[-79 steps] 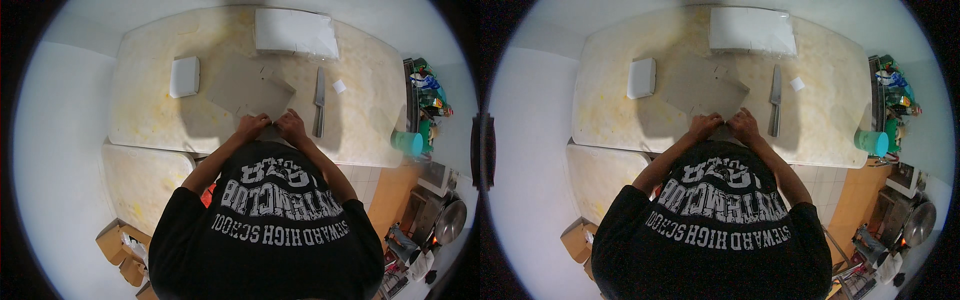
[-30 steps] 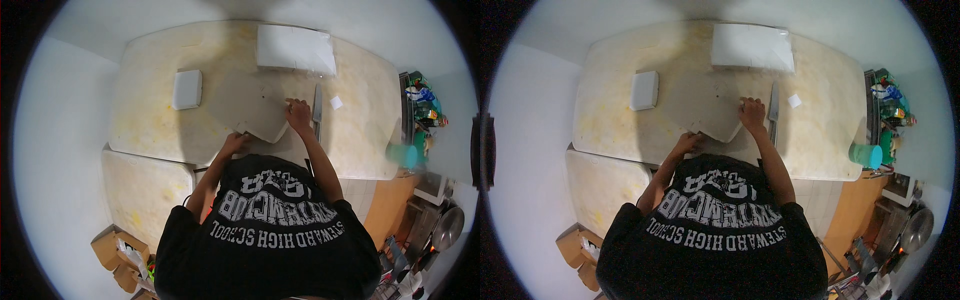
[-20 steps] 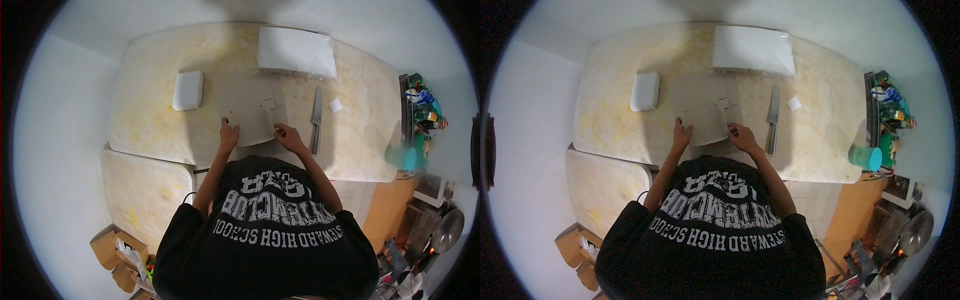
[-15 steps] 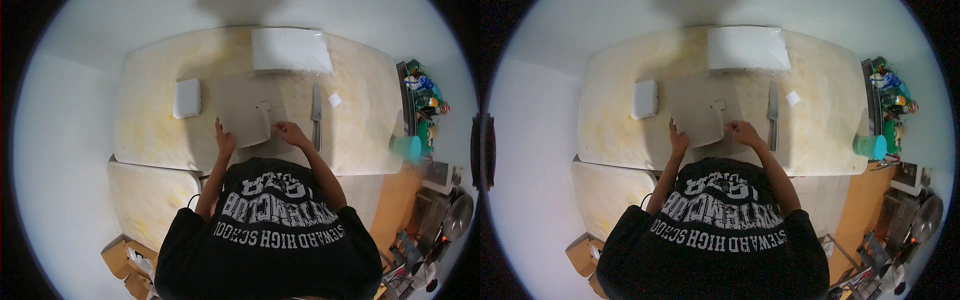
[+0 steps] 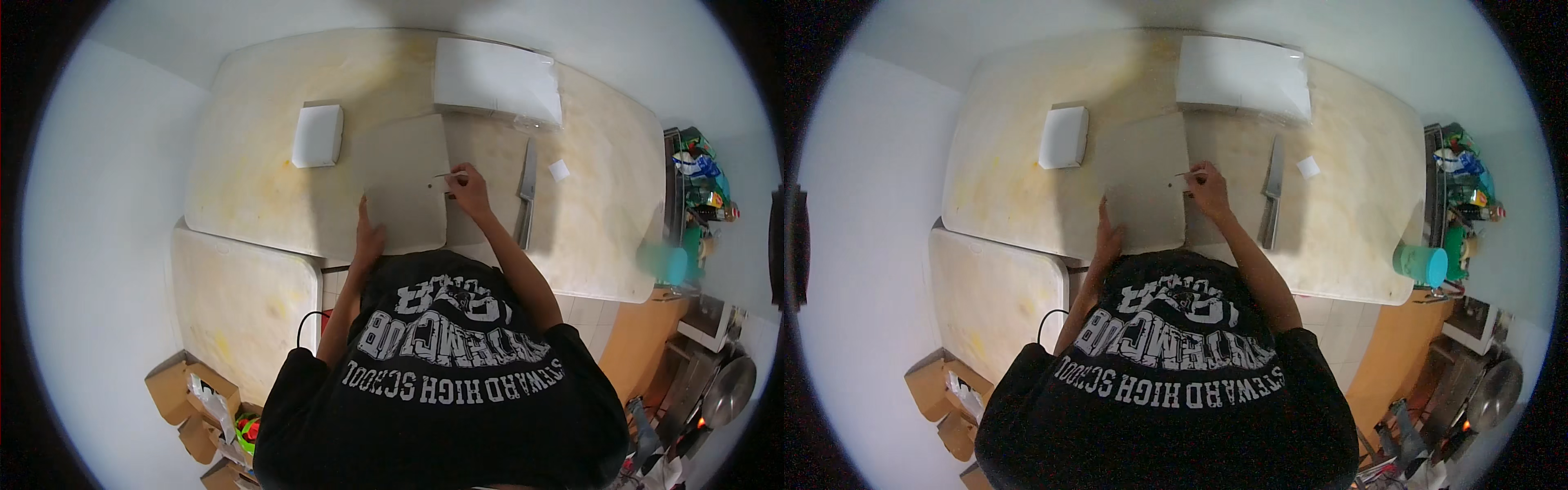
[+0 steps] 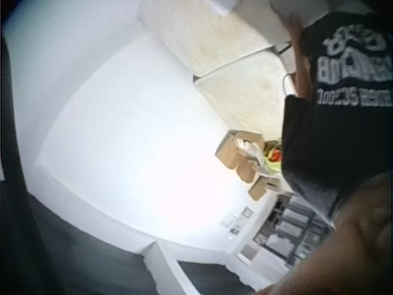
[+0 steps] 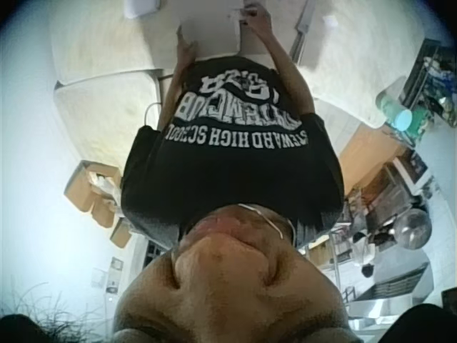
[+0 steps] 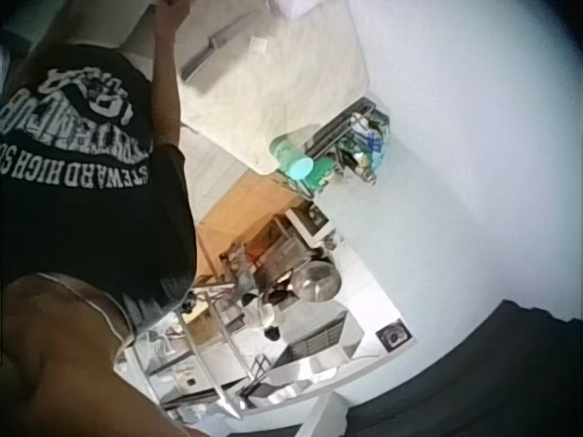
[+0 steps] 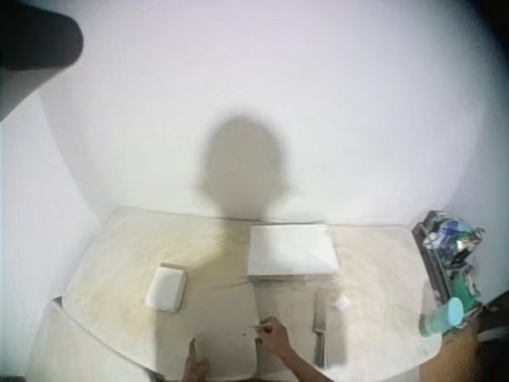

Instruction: The person assembles cardboard boxes by hand on a table, folding the flaps of a small box and then folding a larger cardboard sheet.

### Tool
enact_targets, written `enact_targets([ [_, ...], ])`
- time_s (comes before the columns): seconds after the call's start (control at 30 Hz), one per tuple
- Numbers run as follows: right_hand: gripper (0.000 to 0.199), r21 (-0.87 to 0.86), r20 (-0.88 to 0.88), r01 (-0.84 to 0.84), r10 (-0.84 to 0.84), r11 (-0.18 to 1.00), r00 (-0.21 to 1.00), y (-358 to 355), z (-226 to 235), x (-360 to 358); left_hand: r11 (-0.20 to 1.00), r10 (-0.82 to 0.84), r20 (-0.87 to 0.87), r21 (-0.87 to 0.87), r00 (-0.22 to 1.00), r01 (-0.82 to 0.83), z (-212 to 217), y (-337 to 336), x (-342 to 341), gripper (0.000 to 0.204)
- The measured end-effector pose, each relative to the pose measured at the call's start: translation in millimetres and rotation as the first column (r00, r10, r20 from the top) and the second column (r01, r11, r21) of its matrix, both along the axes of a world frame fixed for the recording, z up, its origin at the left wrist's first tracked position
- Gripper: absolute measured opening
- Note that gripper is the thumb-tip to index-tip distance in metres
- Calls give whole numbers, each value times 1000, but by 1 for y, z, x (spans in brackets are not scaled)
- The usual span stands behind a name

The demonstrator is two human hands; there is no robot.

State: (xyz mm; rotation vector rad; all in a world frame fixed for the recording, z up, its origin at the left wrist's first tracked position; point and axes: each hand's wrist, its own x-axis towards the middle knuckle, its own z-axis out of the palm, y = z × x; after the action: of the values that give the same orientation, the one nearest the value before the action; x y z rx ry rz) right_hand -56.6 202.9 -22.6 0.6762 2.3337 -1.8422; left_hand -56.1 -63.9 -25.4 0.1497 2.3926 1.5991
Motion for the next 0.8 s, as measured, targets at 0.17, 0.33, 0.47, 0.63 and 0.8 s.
enact_targets([
  [0.17,29,-57,-101,99,-104,993,989,11,-5,27,982,-145,-211,-153,967,114,-28,14,-23,79],
  [0.33,26,-266,-46,251,-272,931,961,23,-11,46,881,-229,-548,-468,804,-68,-6,45,-44,74],
  [0.47,18,-347,-46,341,-379,874,924,21,-7,55,883,-334,-665,-469,668,-26,24,84,-51,58],
  [0.63,21,-551,49,340,-377,762,925,28,-34,63,640,-749,-334,-589,572,494,35,121,-26,35],
  [0.8,33,-508,63,338,-358,792,932,24,-16,74,516,-851,-310,-650,425,558,2,111,-24,33],
])
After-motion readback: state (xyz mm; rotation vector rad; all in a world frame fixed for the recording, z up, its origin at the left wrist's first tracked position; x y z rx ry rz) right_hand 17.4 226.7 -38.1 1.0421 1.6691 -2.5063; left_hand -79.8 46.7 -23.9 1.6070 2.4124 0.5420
